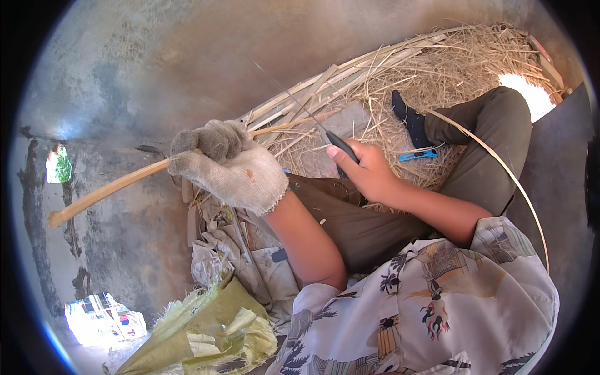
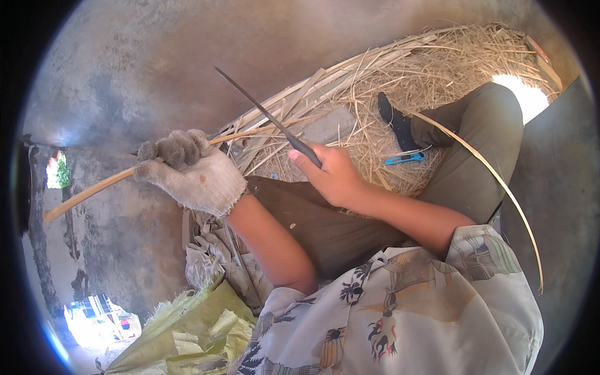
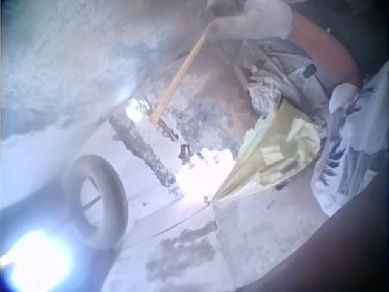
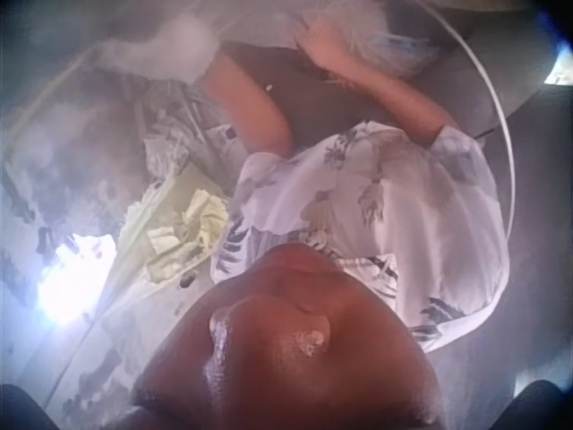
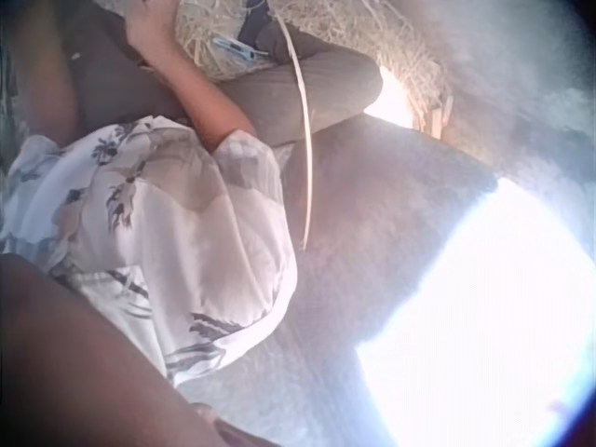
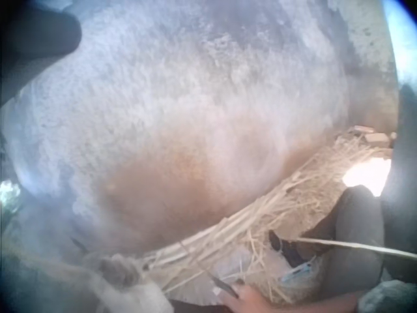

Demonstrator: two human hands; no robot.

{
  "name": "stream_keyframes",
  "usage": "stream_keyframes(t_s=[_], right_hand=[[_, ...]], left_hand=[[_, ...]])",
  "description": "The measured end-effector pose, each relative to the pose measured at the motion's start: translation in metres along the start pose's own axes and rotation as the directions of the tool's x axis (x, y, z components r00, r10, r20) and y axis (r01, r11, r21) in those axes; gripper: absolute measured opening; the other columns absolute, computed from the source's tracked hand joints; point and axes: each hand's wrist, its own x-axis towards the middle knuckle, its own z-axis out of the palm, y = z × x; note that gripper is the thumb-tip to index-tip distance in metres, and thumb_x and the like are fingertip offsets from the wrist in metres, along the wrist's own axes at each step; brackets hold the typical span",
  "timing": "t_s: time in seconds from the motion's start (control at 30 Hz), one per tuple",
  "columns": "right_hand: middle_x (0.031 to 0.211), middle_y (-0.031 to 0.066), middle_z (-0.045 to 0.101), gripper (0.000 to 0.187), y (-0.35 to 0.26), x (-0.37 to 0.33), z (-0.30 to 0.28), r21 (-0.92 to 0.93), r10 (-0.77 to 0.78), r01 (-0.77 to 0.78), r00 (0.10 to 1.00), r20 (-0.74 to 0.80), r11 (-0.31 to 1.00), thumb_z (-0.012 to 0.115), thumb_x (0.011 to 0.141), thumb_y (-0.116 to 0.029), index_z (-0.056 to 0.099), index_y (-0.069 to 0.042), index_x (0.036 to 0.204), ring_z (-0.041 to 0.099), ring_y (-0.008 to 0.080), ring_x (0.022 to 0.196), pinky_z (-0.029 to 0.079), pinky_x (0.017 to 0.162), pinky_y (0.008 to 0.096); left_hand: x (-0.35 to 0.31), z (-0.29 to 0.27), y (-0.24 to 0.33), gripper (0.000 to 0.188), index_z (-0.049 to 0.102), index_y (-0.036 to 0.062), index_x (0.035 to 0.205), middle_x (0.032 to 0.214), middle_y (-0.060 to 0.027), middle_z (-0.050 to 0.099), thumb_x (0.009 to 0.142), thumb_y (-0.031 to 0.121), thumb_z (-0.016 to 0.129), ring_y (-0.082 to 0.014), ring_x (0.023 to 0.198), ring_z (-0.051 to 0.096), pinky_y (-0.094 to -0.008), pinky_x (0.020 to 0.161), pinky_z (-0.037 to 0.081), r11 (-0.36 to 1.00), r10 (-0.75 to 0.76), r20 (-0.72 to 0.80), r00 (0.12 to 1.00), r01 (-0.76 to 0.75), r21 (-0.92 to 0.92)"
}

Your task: The person sits on the ground and uses a utility knife to strip the outer layers from a long bamboo stick. They then use a machete to split the stick into thinner strips, repeating the process of stripping and splitting.

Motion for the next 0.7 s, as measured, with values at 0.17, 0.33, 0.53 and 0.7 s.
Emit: stream_keyframes(t_s=[0.17, 0.33, 0.53, 0.7], right_hand=[[0.058, 0.0080, 0.056, 0.048, 0.062, 0.001, -0.012, -0.077, -0.133, 0.136, 0.990, 0.040, 0.988, 0.050, 0.102, -0.043, 0.066, -0.002, 0.084, 0.055, 0.0186, 0.057, 0.046, 0.059, 0.0364], [0.061, 0.0109, 0.060, 0.049, 0.076, 0.014, -0.011, -0.303, 0.183, -0.146, 0.979, 0.095, 0.942, 0.053, 0.100, -0.048, 0.067, -0.002, 0.091, 0.062, 0.0251, 0.058, 0.049, 0.060, 0.0385], [0.063, 0.0167, 0.062, 0.037, 0.071, -0.004, -0.004, -0.276, -0.172, 0.196, 0.979, 0.110, 0.941, 0.063, 0.097, -0.038, 0.065, -0.001, 0.092, 0.066, 0.0346, 0.060, 0.049, 0.057, 0.0438], [0.067, 0.0187, 0.066, 0.054, 0.112, 0.014, -0.015, -0.321, 0.302, -0.291, 0.953, -0.019, 0.901, 0.048, 0.101, -0.051, 0.067, -0.001, 0.095, 0.068, 0.0367, 0.068, 0.053, 0.068, 0.0476]], left_hand=[[-0.005, 0.026, 0.002, 0.045, 0.050, 0.0155, 0.091, 0.065, 0.0058, 0.031, 0.096, 0.060, 0.056, -0.0084, 0.057, 0.030, -0.0244, 0.050, 0.023, 0.998, 0.021, -0.097, 0.995, -0.015, 0.063], [0.001, 0.005, 0.008, 0.044, 0.052, 0.0147, 0.089, 0.062, 0.0063, 0.031, 0.098, 0.058, 0.054, -0.0074, 0.056, 0.029, -0.0240, 0.050, 0.023, 0.996, 0.079, -0.010, 0.997, -0.079, 0.038], [-0.002, 0.008, 0.086, 0.035, 0.054, 0.0116, 0.085, 0.054, 0.0068, 0.040, 0.099, 0.043, 0.058, -0.0081, 0.047, 0.035, -0.0264, 0.041, 0.028, 0.953, 0.246, 0.009, 0.969, -0.240, -0.183], [-0.015, -0.014, 0.141, 0.037, 0.052, 0.0138, 0.076, 0.053, 0.0068, 0.038, 0.101, 0.041, 0.054, -0.0091, 0.045, 0.032, -0.0263, 0.039, 0.026, 0.935, 0.314, 0.085, 0.946, -0.293, -0.201]])
